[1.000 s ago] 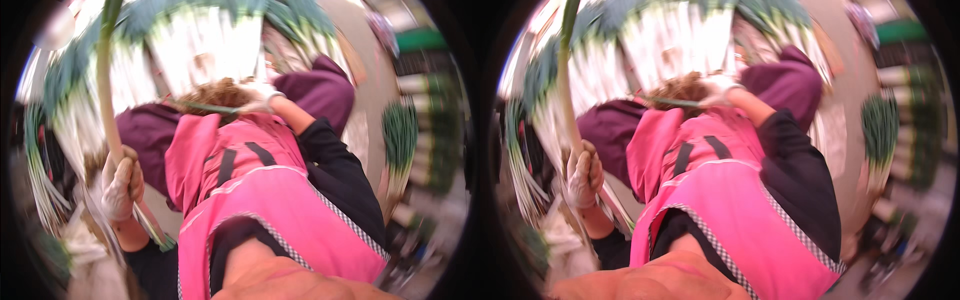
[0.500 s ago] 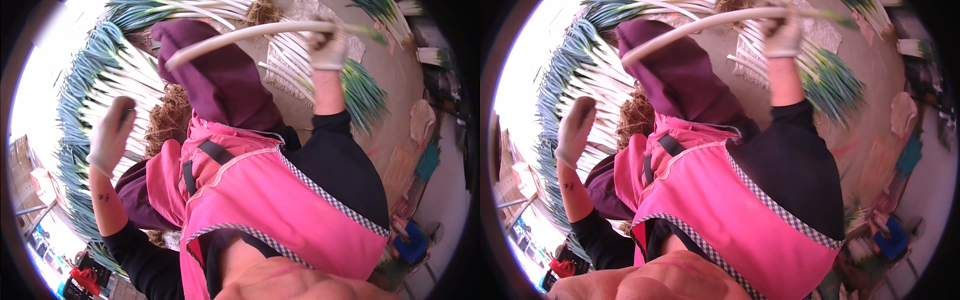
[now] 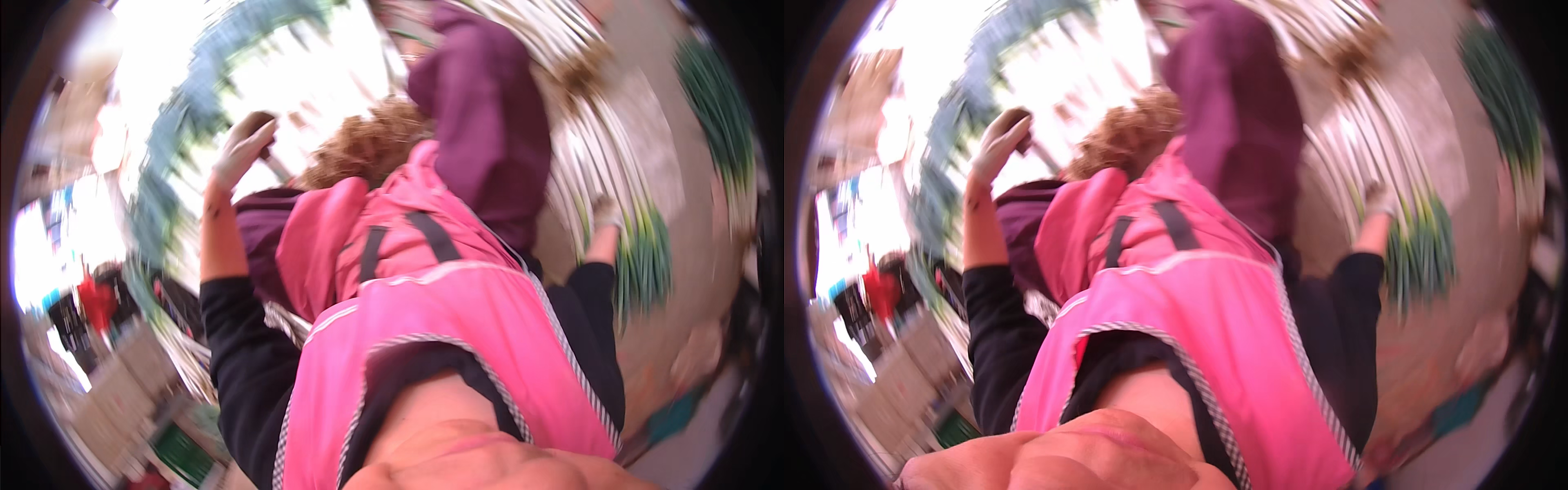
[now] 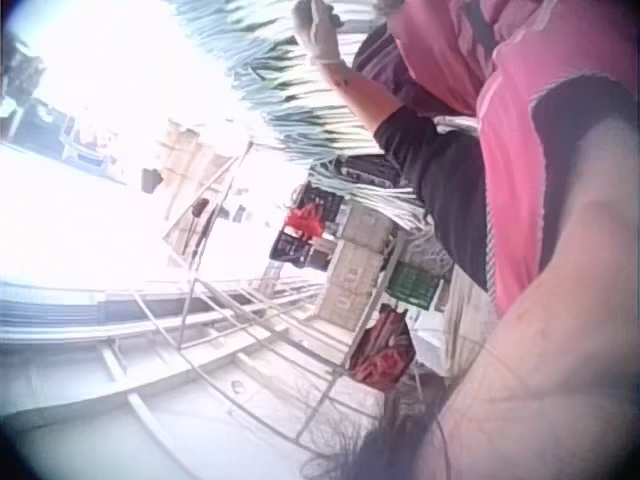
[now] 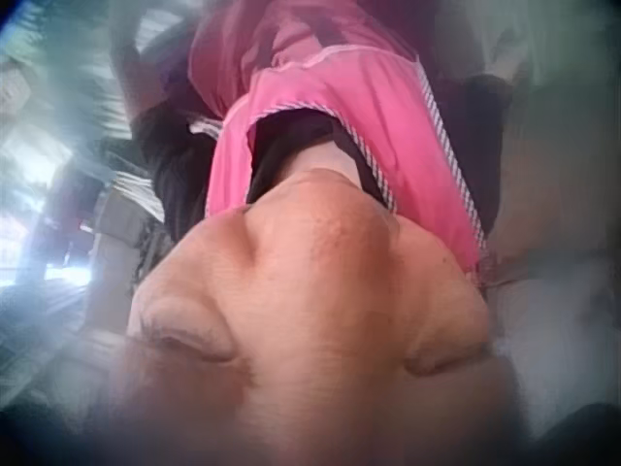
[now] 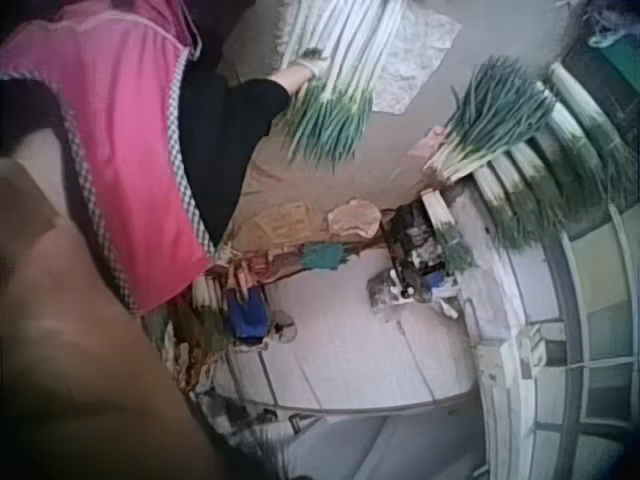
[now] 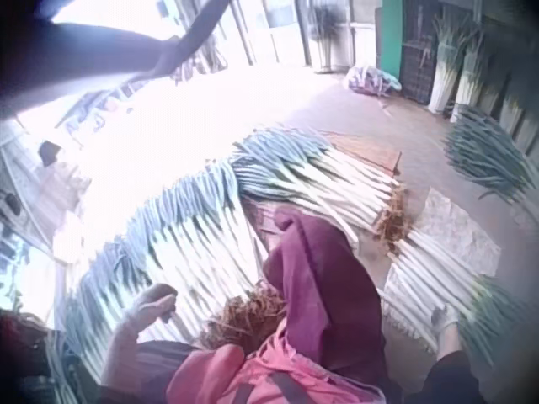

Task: The person sits cross-legged on the floor and repeatedly gathers bunches of green onions, aligns them, and ties them with red rubber bands. The person places the tied bundles to the side and continues the process with the remaining onions.

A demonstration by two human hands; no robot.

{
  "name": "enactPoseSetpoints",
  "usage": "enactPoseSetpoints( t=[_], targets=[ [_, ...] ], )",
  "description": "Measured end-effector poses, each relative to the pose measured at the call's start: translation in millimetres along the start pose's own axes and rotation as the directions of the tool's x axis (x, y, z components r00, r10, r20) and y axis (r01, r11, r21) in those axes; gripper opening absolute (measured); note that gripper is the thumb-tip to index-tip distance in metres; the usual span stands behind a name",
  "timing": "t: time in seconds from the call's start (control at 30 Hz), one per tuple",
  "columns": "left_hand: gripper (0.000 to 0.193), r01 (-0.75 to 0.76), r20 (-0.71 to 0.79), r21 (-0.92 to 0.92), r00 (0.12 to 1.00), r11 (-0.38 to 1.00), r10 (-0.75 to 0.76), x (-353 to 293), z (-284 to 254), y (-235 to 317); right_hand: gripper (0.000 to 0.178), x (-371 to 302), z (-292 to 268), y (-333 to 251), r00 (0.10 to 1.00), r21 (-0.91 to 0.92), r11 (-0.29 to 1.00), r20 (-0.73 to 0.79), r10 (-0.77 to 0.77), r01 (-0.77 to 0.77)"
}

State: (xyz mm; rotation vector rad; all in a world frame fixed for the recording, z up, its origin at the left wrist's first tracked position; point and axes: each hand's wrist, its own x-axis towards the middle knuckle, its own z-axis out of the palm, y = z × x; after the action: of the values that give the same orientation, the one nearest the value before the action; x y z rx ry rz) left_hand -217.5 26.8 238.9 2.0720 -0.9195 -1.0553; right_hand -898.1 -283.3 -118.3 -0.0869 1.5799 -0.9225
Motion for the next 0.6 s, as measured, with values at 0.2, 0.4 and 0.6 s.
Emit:
enactPoseSetpoints(
  t=[0.2, 0.4, 0.6],
  targets=[
    [0.034, -0.002, -0.246, -0.205, 0.968, 0.979, -0.050, -4, -45, -44, 0.043, -265, 276, -81, 0.621, 0.006, 0.808, 0.636, -0.457, 0.589],
    [0.032, 0.054, -0.377, -0.104, 0.922, 0.993, -0.090, -3, -46, -90, 0.024, -450, 455, 50, -0.117, 0.150, 0.538, 0.989, -0.096, 0.830],
    [0.037, -0.108, -0.367, 0.002, 0.925, 0.994, 0.101, 1, -52, -116, 0.044, -303, 543, 300, 0.146, -0.090, -0.252, 0.966, 0.214, 0.964]
  ],
)
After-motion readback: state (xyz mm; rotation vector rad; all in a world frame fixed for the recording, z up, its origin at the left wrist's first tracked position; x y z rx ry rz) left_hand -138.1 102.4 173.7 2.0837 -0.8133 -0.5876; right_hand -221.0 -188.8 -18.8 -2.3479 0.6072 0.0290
